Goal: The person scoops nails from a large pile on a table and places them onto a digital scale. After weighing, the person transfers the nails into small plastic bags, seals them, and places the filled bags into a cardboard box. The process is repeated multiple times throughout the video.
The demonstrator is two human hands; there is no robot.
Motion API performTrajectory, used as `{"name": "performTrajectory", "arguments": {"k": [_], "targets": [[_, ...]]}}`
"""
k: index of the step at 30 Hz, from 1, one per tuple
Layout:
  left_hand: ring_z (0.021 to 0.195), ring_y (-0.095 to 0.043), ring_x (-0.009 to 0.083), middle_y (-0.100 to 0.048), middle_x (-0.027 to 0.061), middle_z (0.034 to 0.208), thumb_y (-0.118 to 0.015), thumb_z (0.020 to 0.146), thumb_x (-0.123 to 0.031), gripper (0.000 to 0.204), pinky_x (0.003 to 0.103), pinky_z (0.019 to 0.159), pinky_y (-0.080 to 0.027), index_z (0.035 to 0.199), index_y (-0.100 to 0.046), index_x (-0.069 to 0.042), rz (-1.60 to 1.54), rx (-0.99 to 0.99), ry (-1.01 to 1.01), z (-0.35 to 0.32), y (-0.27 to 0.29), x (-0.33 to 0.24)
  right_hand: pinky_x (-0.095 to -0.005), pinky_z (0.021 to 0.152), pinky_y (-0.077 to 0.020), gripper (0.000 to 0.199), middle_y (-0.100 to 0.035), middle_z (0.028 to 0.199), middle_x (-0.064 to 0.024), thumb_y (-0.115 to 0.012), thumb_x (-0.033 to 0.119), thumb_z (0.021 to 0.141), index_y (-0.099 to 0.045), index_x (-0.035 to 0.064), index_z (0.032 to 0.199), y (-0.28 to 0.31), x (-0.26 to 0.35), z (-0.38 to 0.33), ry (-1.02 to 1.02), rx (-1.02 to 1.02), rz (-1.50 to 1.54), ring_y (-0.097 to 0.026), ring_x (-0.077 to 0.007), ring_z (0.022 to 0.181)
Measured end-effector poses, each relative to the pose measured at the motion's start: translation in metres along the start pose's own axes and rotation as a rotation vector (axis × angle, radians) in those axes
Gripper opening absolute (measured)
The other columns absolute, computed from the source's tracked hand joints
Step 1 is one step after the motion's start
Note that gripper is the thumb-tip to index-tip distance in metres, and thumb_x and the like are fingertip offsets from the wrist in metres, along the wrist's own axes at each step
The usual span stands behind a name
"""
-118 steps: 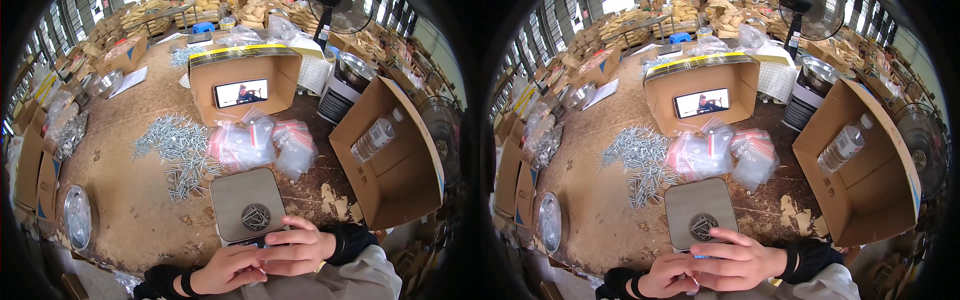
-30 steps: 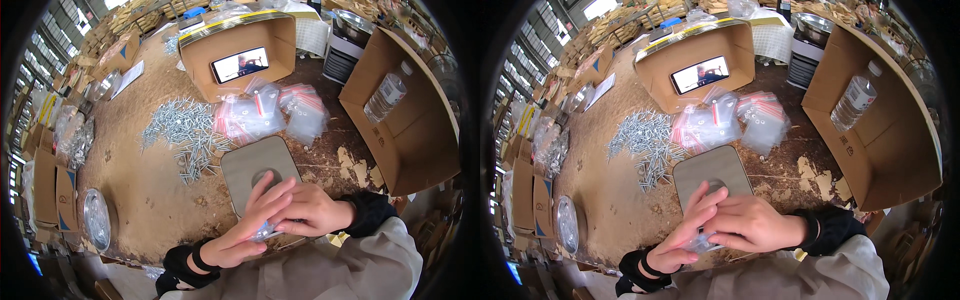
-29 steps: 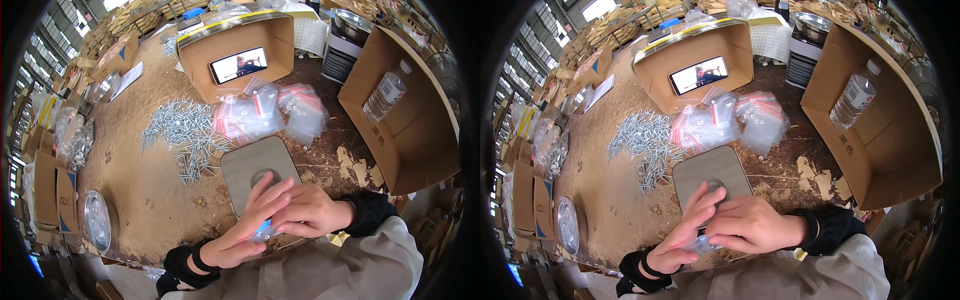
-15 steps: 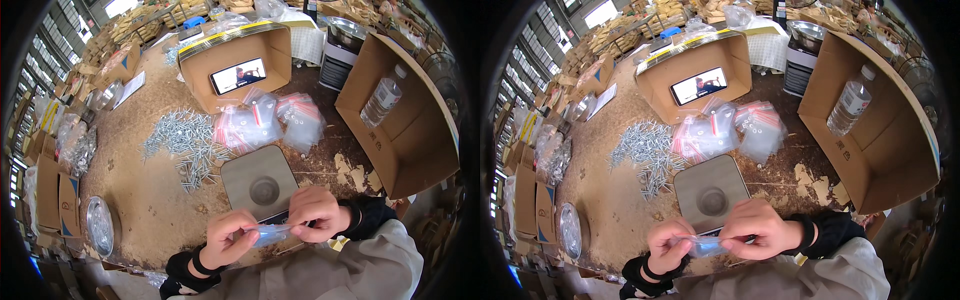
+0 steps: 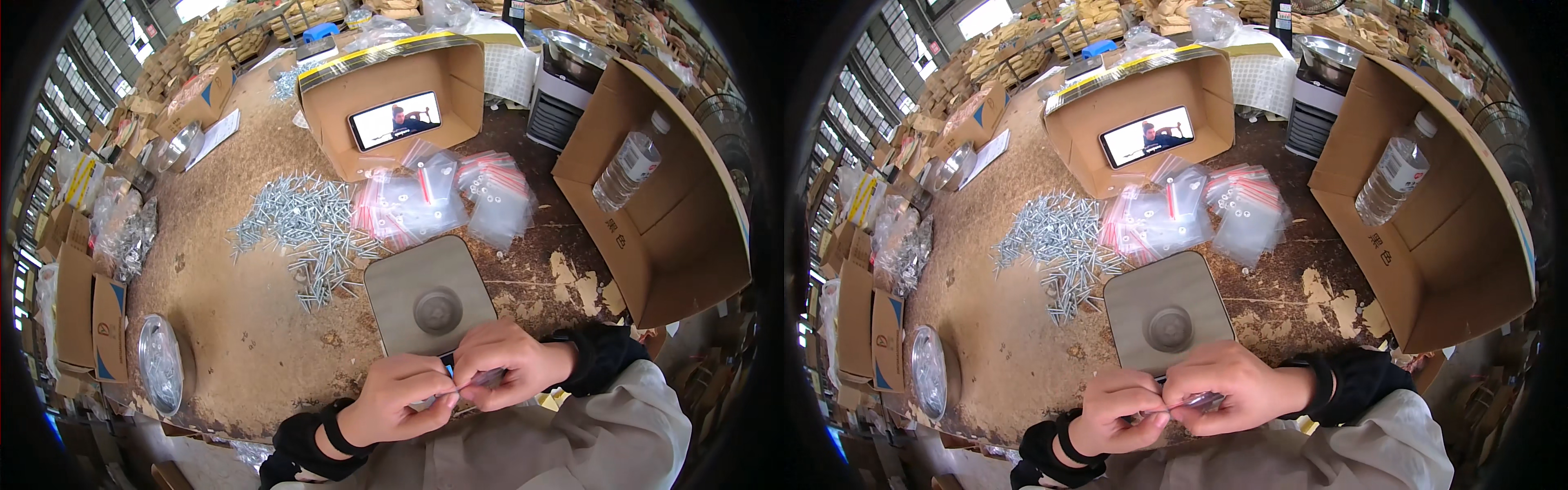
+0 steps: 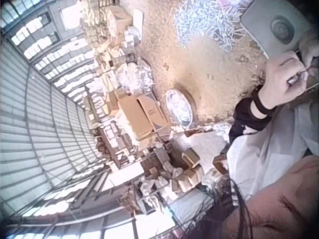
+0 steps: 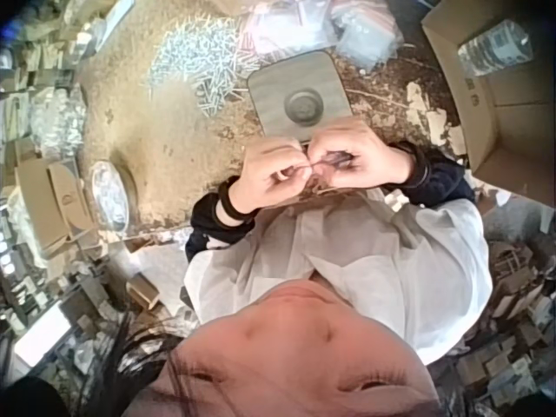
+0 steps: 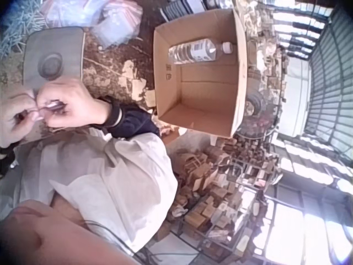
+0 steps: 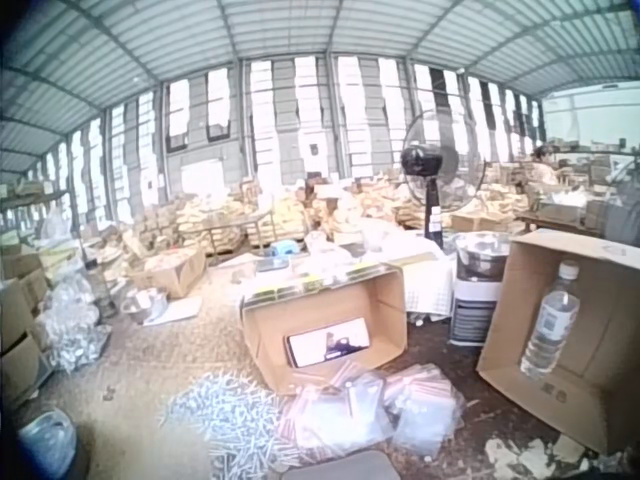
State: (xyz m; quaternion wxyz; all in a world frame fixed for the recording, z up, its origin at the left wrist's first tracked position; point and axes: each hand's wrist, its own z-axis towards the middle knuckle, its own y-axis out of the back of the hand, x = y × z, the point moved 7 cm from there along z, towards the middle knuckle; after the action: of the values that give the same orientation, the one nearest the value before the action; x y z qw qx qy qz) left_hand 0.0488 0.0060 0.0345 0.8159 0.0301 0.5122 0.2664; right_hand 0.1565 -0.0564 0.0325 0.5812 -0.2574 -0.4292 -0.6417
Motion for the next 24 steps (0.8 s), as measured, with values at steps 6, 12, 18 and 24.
{"name": "performTrajectory", "arguments": {"k": [6, 12, 18, 24], "targets": [[0.054, -0.055, 0.0219, -0.058, 0.0059, 0.069, -0.071, 0.076, -0.003, 0.01, 0.031, 0.048, -0.042, 0.08, -0.062, -0.004, 0.039, -0.009, -0.037, 0.0029, -0.0012, -0.0014, -0.0365, 0.053, -0.0417, 0.012, -0.059, 0.071, -0.0044, -0.069, 0.003, 0.077, -0.061, 0.0077, 0.084, 0.0007, -0.0024, -0.0023, -0.029, -0.006, 0.022, -0.057, -0.0259, 0.062], [0.054, -0.055, 0.0208, -0.059, 0.0067, 0.07, -0.072, 0.075, -0.004, 0.011, 0.03, 0.048, -0.041, 0.08, -0.062, -0.004, 0.071, -0.065, -0.052, -0.0001, 0.0024, -0.0014, -0.0366, 0.053, -0.0425, 0.011, -0.06, 0.073, -0.0048, -0.069, 0.004, 0.08, -0.06, 0.0066, 0.086, 0.0019, -0.0026, 0.0003, -0.016, -0.006, 0.026, -0.058, -0.0265, 0.063], [0.058, -0.058, 0.0238, -0.06, 0.0069, 0.074, -0.072, 0.073, 0.0, 0.018, 0.032, 0.051, -0.046, 0.085, -0.06, -0.005, 0.072, 0.004, 0.002, -0.0003, -0.0002, 0.0003, -0.0365, 0.053, -0.0426, 0.011, -0.06, 0.072, -0.0053, -0.069, 0.005, 0.08, -0.06, 0.0064, 0.086, 0.0011, -0.0043, -0.0026, -0.03, -0.017, 0.013, -0.059, -0.0267, 0.062], [0.06, -0.06, 0.0235, -0.061, 0.0062, 0.074, -0.072, 0.072, 0.0, 0.019, 0.032, 0.052, -0.047, 0.085, -0.06, -0.005, 0.149, -0.025, -0.061, 0.0005, -0.0003, -0.0016, -0.0363, 0.052, -0.0421, 0.011, -0.058, 0.07, -0.0053, -0.069, 0.005, 0.079, -0.059, 0.0065, 0.083, 0.0027, -0.0041, -0.003, -0.054, -0.014, -0.037, -0.058, -0.0262, 0.06]]}}
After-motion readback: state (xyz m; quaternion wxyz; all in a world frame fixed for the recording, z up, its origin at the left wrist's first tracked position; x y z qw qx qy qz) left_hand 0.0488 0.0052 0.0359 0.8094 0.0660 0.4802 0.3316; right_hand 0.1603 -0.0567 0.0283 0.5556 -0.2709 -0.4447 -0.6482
